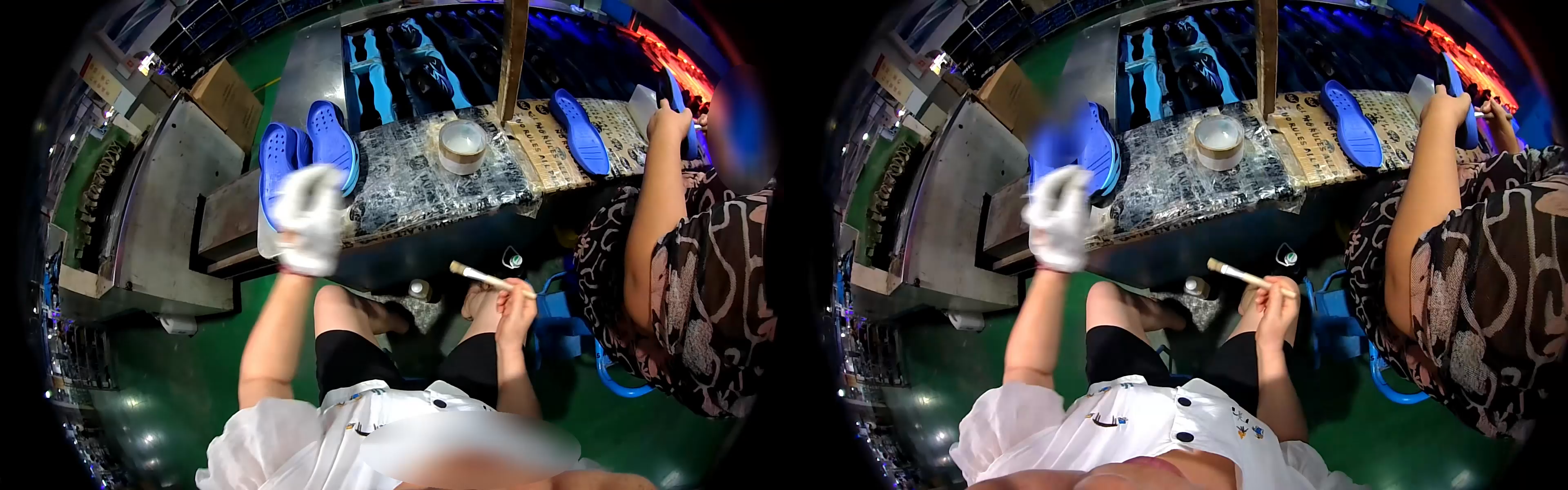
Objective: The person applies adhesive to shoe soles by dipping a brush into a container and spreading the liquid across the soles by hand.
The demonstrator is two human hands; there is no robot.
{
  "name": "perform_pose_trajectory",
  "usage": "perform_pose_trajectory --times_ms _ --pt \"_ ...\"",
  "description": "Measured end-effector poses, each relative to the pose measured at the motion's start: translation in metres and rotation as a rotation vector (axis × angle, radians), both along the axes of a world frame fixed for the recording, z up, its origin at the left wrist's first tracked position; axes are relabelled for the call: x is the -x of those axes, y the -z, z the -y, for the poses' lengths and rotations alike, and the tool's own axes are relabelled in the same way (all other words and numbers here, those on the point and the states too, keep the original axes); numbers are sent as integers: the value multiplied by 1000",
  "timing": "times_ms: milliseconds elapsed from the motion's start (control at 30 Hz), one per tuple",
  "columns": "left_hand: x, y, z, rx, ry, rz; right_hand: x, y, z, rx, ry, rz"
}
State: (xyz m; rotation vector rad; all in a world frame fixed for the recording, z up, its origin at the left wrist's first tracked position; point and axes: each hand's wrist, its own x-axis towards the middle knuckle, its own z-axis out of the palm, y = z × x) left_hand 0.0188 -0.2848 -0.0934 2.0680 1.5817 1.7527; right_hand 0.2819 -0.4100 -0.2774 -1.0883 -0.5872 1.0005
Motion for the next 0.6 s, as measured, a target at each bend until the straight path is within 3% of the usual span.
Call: perform_pose_trajectory --times_ms 33,100,167,233,300,367,467,600 --pt "40 -1 -9 132 -112 40 2 -25 -12 -115 85 -109" --pt "103 -2 -23 428 -244 145 -7 -67 -36 -342 69 -6" --pt "112 -24 -13 826 -324 174 -17 -109 -69 -419 110 151" --pt "124 -21 -19 1055 -223 259 -19 -150 -109 -435 106 236" --pt "132 -11 -27 1099 -111 305 -19 -169 -153 -508 166 765" --pt "129 -9 -23 1040 -159 264 -12 -186 -176 -387 109 992" --pt "150 10 -32 1037 -68 456 -1 -192 -197 -246 52 1274" --pt "159 13 -26 1011 33 643 5 -185 -207 -232 30 1420"
